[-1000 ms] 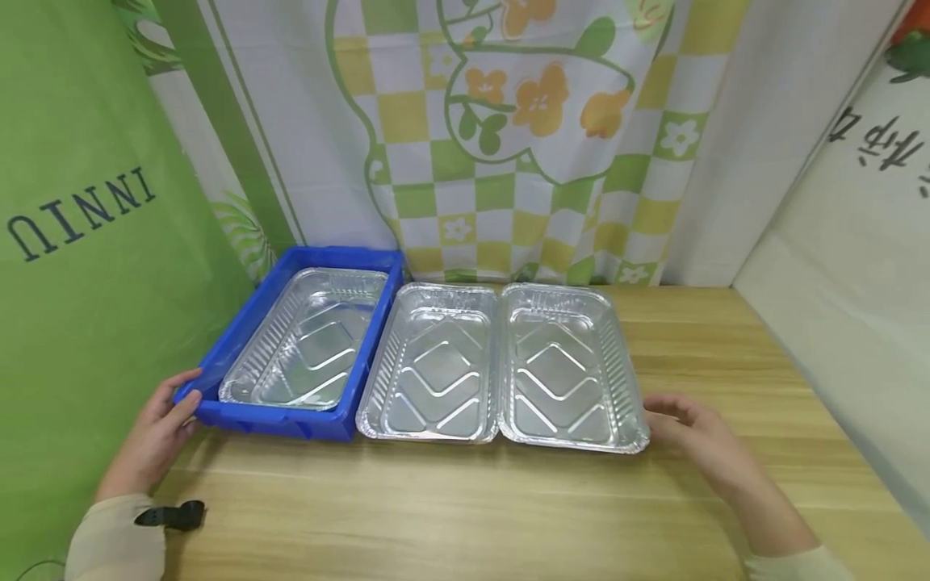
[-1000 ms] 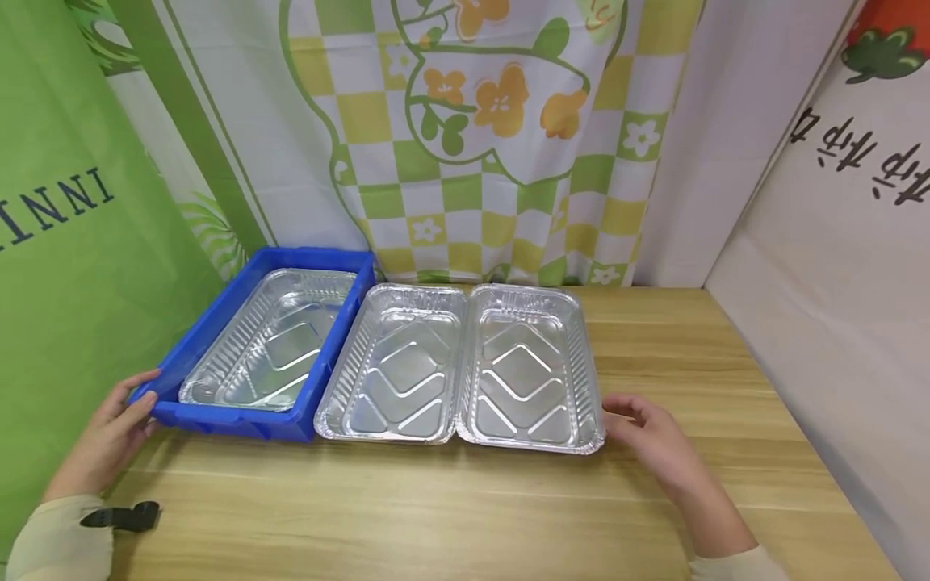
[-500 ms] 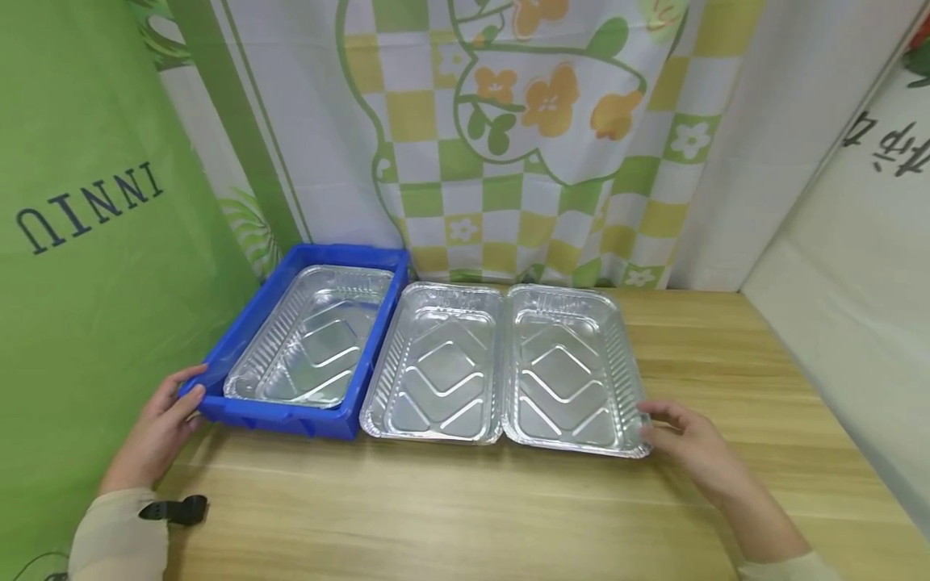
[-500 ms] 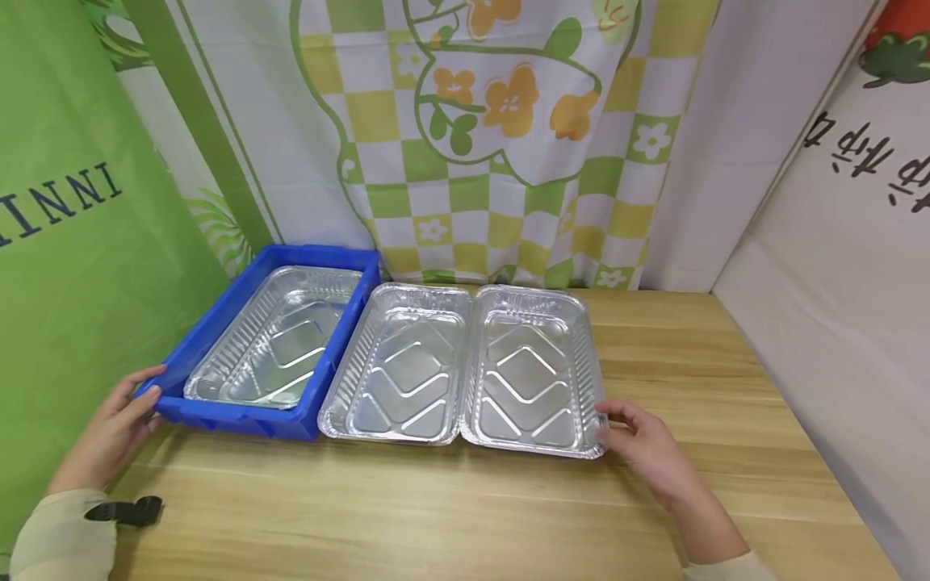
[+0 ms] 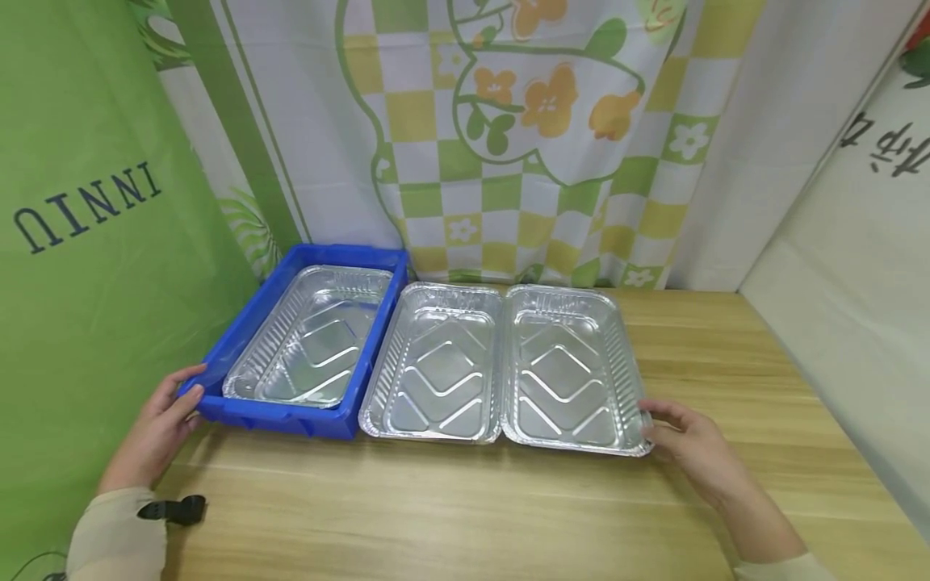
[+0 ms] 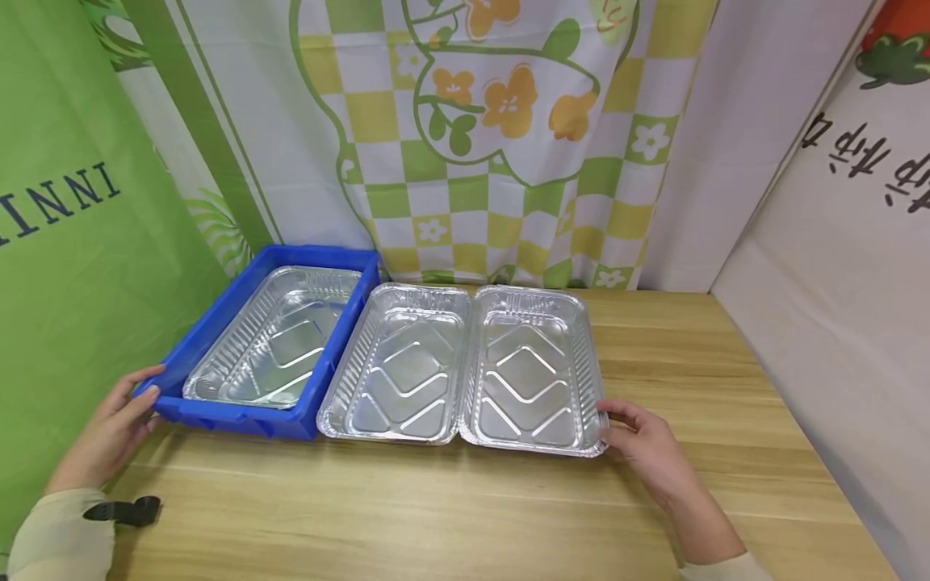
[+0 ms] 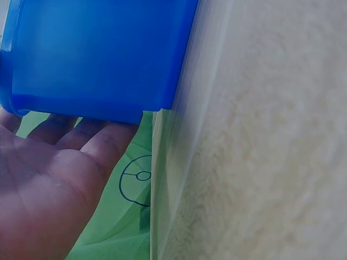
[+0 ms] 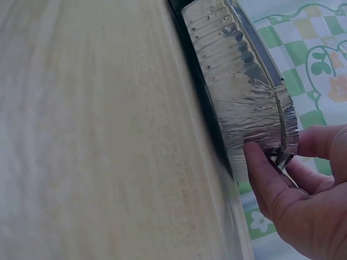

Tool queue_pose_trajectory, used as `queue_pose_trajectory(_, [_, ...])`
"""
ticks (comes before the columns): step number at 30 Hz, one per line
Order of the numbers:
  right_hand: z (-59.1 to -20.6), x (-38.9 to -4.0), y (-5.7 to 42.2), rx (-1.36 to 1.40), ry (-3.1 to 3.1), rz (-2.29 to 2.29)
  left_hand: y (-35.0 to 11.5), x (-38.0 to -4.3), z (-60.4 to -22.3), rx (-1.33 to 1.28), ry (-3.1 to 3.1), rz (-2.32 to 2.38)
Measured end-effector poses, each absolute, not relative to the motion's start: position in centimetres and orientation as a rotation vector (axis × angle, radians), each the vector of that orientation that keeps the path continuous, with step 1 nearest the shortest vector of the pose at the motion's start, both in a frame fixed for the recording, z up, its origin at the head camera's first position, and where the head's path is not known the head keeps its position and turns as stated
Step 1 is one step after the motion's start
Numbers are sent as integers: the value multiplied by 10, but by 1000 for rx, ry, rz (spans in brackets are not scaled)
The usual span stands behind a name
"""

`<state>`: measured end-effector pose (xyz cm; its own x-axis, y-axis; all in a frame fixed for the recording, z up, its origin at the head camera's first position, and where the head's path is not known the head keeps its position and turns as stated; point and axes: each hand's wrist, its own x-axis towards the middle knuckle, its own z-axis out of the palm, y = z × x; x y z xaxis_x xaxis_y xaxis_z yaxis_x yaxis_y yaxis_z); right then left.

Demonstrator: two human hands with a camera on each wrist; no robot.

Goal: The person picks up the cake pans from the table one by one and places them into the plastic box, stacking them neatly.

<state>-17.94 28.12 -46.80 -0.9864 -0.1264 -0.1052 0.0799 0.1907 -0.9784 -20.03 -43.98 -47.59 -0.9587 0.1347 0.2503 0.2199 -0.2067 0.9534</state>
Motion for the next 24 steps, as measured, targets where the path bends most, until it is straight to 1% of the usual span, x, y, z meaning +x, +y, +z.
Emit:
queue_pose_trajectory(12, [-469, -178, 281, -67, 2264, -1945, -439, -199, -477, -419, -1955, -2362])
queue_pose_trajectory(24, [-467, -181, 281, -51, 2245, -1986, -439, -202, -477, -487, -1909, -2356])
